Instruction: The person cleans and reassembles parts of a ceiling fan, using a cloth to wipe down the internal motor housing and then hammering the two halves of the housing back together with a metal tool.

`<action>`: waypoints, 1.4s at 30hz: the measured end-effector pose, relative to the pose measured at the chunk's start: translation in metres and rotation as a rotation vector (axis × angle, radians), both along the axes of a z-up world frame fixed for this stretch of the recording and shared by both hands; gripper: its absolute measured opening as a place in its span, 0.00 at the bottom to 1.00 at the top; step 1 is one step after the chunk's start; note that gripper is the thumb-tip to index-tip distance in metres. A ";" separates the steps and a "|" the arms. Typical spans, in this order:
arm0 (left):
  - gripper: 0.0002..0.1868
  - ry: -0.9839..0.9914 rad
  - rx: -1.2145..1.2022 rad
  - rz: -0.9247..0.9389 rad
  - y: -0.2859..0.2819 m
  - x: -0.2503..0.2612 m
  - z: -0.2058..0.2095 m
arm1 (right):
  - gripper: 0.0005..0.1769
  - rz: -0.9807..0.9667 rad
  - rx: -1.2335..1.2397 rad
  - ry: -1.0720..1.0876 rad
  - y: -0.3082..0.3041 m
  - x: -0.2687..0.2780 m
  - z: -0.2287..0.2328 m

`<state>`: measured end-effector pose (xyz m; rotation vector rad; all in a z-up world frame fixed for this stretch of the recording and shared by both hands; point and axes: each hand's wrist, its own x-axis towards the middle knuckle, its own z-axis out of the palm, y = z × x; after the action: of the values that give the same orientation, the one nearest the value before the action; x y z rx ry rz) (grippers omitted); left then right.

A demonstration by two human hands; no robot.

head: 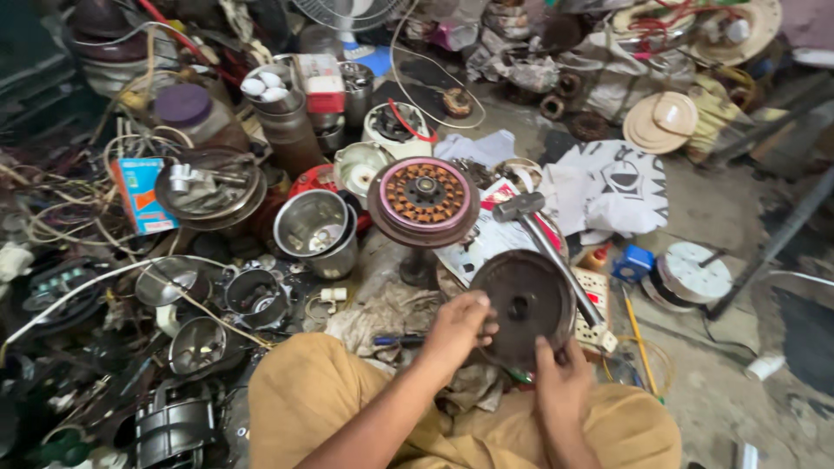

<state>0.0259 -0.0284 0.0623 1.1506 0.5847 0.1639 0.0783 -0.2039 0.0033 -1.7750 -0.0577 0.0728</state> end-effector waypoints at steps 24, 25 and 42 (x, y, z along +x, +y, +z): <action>0.28 -0.214 0.111 0.224 0.018 -0.095 0.013 | 0.28 0.229 0.902 0.670 0.029 -0.007 0.004; 0.27 -0.217 0.103 0.266 0.024 -0.092 0.017 | 0.27 0.215 0.901 0.671 0.040 -0.004 0.013; 0.16 -0.027 0.908 0.433 0.210 0.033 0.060 | 0.34 0.314 0.527 -0.018 0.222 0.127 0.107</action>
<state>0.0588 0.1819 0.1227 1.8729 0.7563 0.8830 0.2053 0.0179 0.1103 -1.2278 -0.3385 0.2454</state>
